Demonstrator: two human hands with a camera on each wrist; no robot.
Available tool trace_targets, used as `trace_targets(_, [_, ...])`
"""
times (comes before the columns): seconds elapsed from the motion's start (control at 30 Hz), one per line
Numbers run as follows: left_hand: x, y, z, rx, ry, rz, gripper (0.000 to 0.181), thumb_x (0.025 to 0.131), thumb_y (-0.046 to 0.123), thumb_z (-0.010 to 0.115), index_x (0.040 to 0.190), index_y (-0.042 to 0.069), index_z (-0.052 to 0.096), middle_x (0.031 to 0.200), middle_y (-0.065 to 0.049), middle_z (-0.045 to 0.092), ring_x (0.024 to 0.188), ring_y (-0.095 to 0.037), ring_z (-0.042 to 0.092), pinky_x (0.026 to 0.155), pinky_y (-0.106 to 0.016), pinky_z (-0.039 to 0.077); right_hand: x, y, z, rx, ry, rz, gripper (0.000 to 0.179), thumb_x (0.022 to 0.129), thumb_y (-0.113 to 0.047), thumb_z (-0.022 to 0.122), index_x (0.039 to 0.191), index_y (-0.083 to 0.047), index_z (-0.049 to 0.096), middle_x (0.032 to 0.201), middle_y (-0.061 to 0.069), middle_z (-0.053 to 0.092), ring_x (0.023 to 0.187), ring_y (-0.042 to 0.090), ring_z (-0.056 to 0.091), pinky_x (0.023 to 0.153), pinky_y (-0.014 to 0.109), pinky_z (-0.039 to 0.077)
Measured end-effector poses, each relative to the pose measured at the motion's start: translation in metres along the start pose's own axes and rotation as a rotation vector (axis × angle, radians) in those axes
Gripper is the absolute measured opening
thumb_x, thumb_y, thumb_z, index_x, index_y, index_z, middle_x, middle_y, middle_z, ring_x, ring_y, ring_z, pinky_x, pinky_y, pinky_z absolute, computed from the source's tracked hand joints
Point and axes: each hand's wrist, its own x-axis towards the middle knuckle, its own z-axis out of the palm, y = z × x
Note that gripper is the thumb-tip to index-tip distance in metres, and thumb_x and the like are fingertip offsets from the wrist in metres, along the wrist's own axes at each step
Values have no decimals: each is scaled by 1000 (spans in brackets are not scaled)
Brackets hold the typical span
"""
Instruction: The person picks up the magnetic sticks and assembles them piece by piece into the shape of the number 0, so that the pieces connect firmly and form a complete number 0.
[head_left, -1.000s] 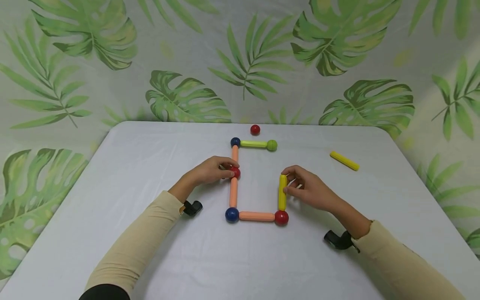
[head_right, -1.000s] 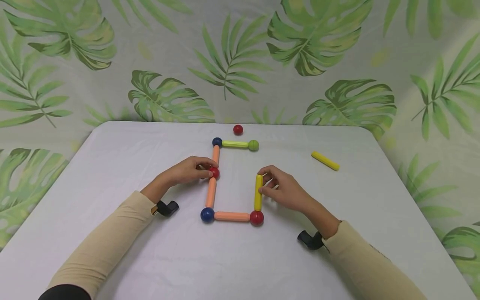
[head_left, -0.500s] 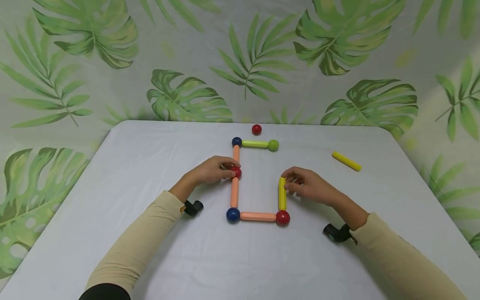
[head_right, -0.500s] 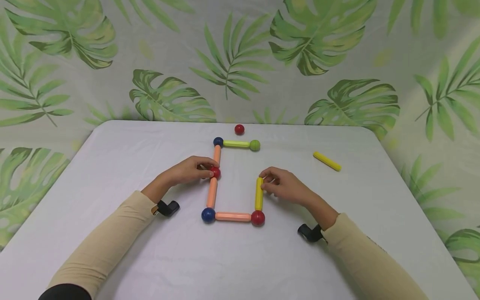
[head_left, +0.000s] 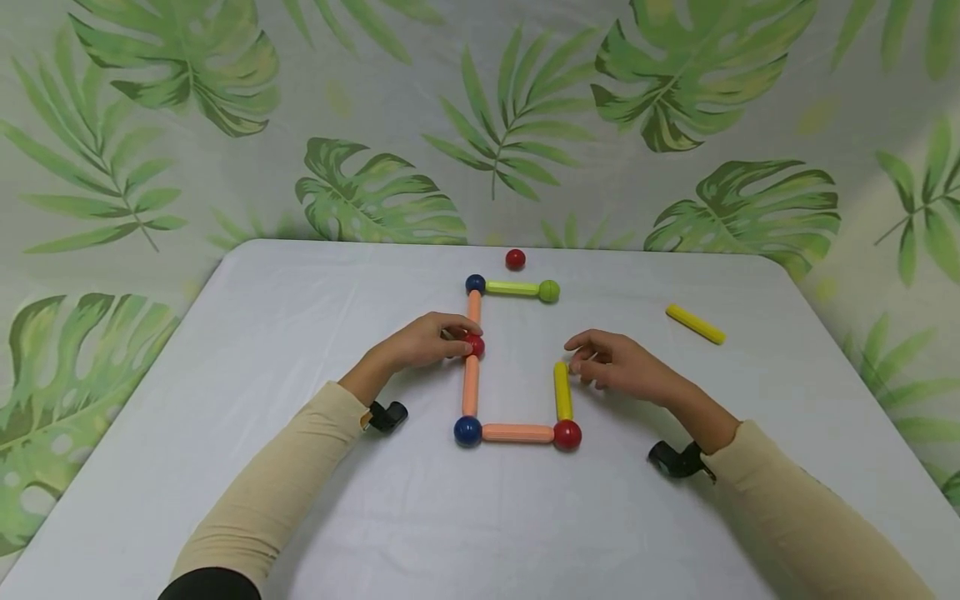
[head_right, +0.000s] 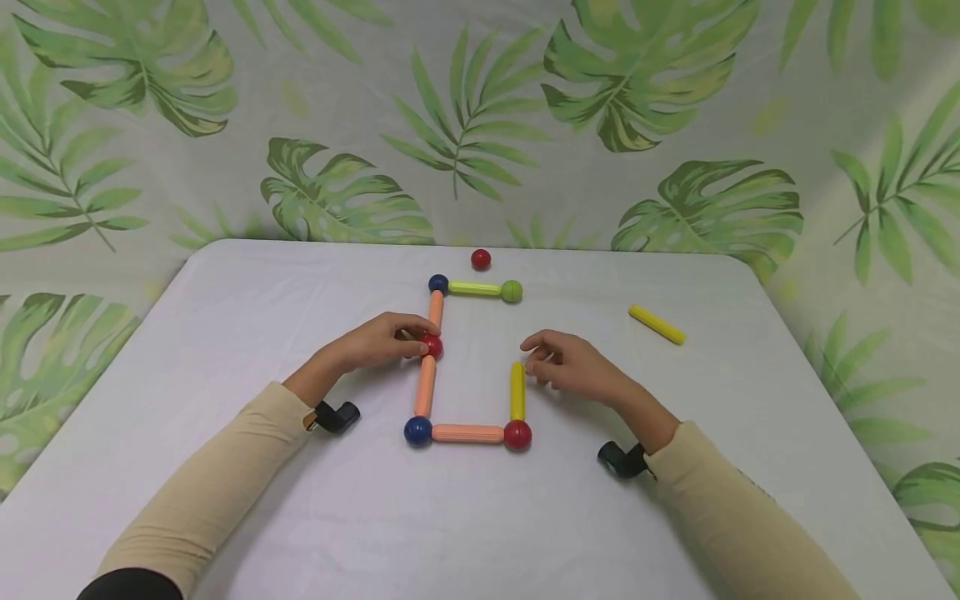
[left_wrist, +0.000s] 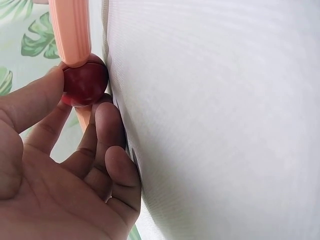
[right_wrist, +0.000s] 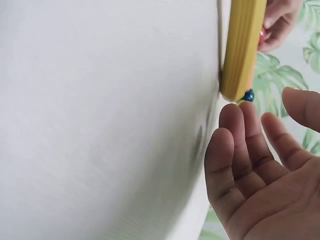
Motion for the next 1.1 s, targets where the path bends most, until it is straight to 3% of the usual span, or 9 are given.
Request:
trace_targets(0.4, [1, 0, 1, 27, -5, 2, 35, 98, 19, 61, 133, 14, 62, 131, -15, 62, 100, -21, 59, 79, -24, 49, 19, -19, -23, -92, 101, -48, 34, 100, -22, 59, 128, -2, 59, 113, 16, 66, 93, 28, 66, 79, 31, 54])
trace_targets(0.7, [0, 1, 2, 34, 0, 1, 36, 98, 20, 61, 134, 14, 62, 132, -15, 62, 102, -22, 59, 80, -25, 49, 62, -31, -25, -182, 200, -59, 31, 99, -17, 58, 127, -4, 61, 118, 15, 66, 102, 30, 63, 87, 39, 54])
trace_targets(0.9, [2, 0, 2, 36, 2, -6, 36, 98, 21, 61, 133, 16, 62, 132, -14, 62, 103, -22, 59, 81, -25, 49, 94, -44, -27, -250, 220, -50, 31, 98, -14, 56, 127, -2, 61, 119, 17, 64, 108, 34, 62, 93, 45, 52])
trace_targets(1.1, [1, 1, 1, 27, 7, -11, 35, 98, 20, 61, 133, 15, 62, 131, -14, 62, 103, -23, 58, 80, -25, 49, 123, -53, -29, -326, 237, 20, 33, 97, -13, 55, 129, -3, 59, 122, 16, 63, 114, 32, 58, 99, 45, 50])
